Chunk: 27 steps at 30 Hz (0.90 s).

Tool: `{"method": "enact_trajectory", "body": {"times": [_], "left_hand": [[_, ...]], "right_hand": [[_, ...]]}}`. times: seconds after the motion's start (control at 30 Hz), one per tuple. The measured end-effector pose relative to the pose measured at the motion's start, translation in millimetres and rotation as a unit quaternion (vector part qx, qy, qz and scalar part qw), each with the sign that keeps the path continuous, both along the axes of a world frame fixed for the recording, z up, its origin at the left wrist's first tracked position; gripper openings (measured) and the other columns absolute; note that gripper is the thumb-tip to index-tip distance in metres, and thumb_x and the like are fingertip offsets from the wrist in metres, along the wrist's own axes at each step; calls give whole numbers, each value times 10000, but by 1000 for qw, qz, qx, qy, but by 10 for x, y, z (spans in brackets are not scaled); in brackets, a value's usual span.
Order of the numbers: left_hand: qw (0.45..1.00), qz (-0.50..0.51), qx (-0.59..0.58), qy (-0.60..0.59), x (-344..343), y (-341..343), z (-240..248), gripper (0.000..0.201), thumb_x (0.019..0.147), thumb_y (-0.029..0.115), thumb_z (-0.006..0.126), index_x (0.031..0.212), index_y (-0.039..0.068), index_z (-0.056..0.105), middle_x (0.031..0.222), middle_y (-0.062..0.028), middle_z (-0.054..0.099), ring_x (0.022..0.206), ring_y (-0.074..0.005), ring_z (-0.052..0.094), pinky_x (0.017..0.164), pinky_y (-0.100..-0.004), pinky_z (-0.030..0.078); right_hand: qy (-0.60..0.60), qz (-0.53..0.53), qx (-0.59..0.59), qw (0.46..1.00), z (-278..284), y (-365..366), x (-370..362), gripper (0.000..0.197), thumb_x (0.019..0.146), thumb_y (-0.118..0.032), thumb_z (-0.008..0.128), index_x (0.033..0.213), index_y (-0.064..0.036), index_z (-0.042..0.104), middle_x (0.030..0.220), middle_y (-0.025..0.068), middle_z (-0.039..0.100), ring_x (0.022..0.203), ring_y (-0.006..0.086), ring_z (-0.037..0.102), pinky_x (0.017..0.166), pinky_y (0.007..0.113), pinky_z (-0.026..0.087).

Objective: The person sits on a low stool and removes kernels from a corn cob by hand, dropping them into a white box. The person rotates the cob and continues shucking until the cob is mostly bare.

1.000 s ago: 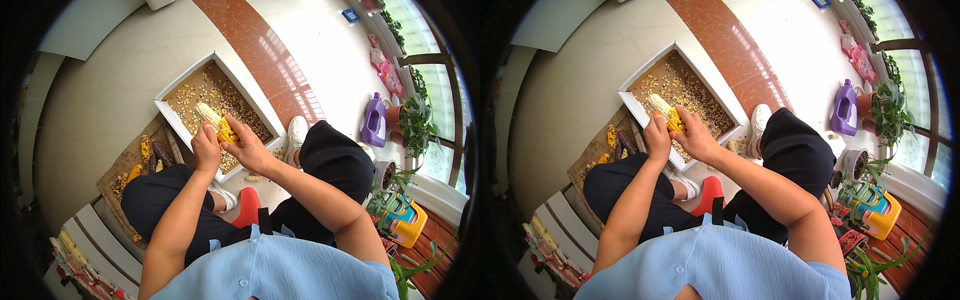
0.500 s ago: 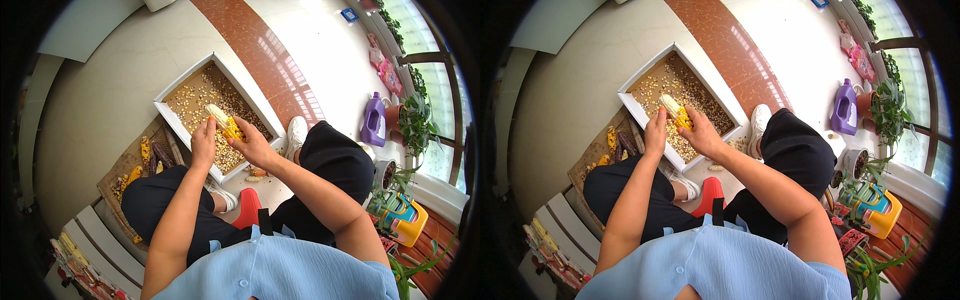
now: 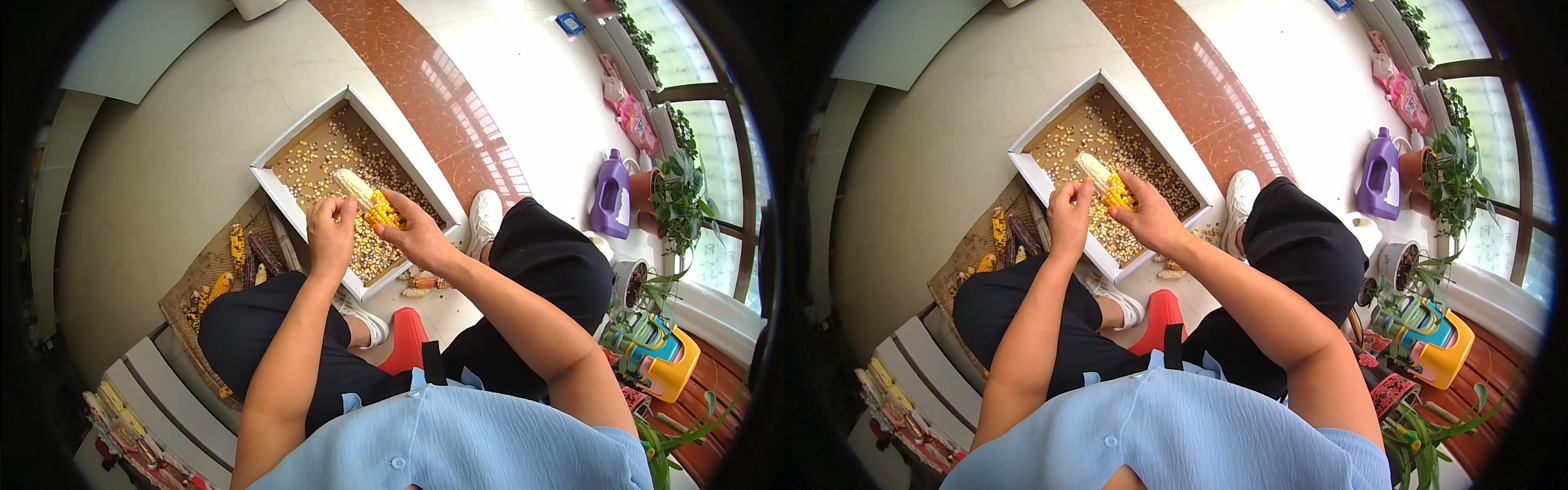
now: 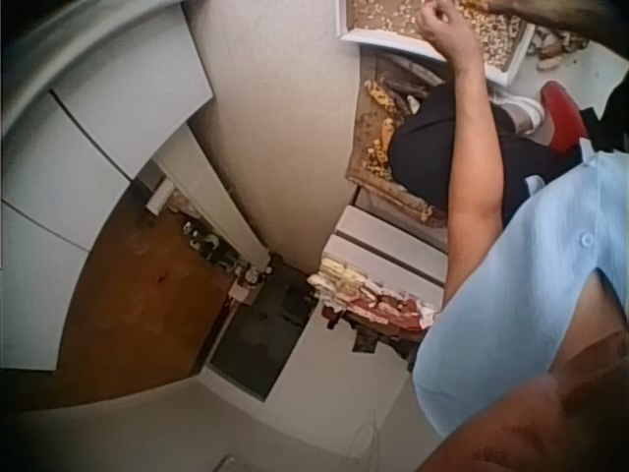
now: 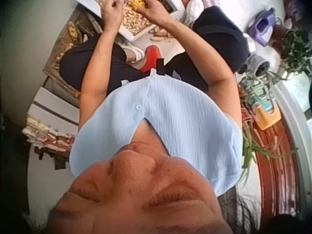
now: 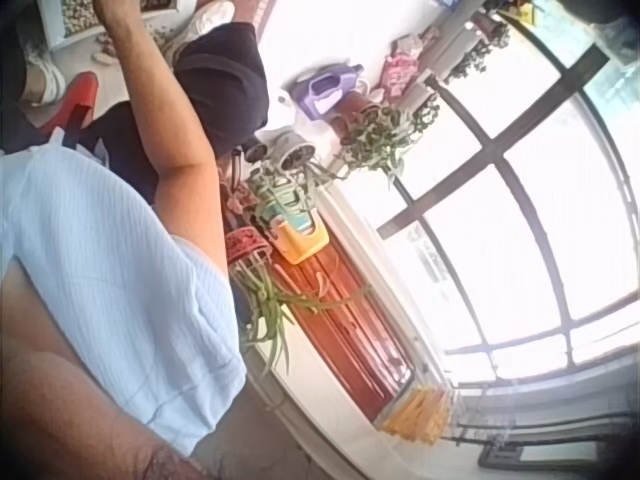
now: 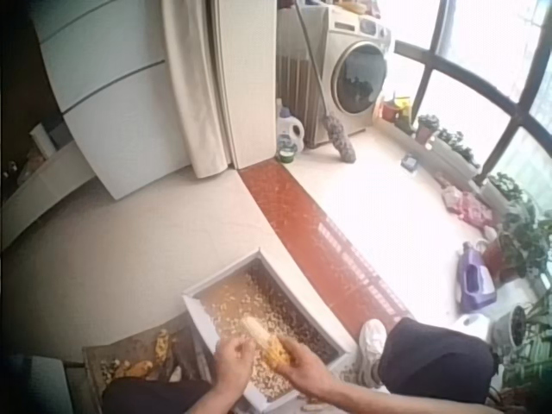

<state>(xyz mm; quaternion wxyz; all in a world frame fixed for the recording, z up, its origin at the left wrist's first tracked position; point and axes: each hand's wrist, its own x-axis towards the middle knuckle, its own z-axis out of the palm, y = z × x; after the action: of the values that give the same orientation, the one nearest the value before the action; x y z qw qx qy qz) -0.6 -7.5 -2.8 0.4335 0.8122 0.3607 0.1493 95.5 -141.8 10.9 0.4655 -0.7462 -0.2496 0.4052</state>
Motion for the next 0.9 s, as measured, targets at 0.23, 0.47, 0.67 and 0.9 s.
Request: {"method": "enact_trajectory", "body": {"times": [0.23,0.47,0.67,0.9], "left_hand": [[959,-57,-274,-38,24,-64,80,508,891,489,523,953,-15,509,735,-43,557,586,-87,500,495,-248,409],[956,-18,-294,-17,-8,-28,78,470,924,464,475,857,2,526,630,-33,547,517,-108,510,453,-273,401],[969,18,-245,0,2,-64,32,501,932,482,437,774,14,517,529,-21,492,421,-115,466,398,-267,376],[919,-18,-392,-32,-18,-7,82,509,902,519,470,810,21,517,561,-11,499,424,-68,459,365,-209,375]], "right_hand": [[192,-1,0,981,249,56,76,619,876,-186,624,1389,-30,315,1128,89,540,980,127,524,831,251,446],[145,22,57,987,213,47,38,626,878,-165,618,1397,-22,299,1195,92,508,1040,142,508,879,251,429],[54,20,39,998,90,30,-61,613,870,-138,619,1384,-10,312,1268,155,470,1135,184,475,956,281,390],[-77,54,-29,995,273,35,-27,618,839,-185,639,1365,-39,350,1089,198,505,1014,301,523,889,350,429]]}}
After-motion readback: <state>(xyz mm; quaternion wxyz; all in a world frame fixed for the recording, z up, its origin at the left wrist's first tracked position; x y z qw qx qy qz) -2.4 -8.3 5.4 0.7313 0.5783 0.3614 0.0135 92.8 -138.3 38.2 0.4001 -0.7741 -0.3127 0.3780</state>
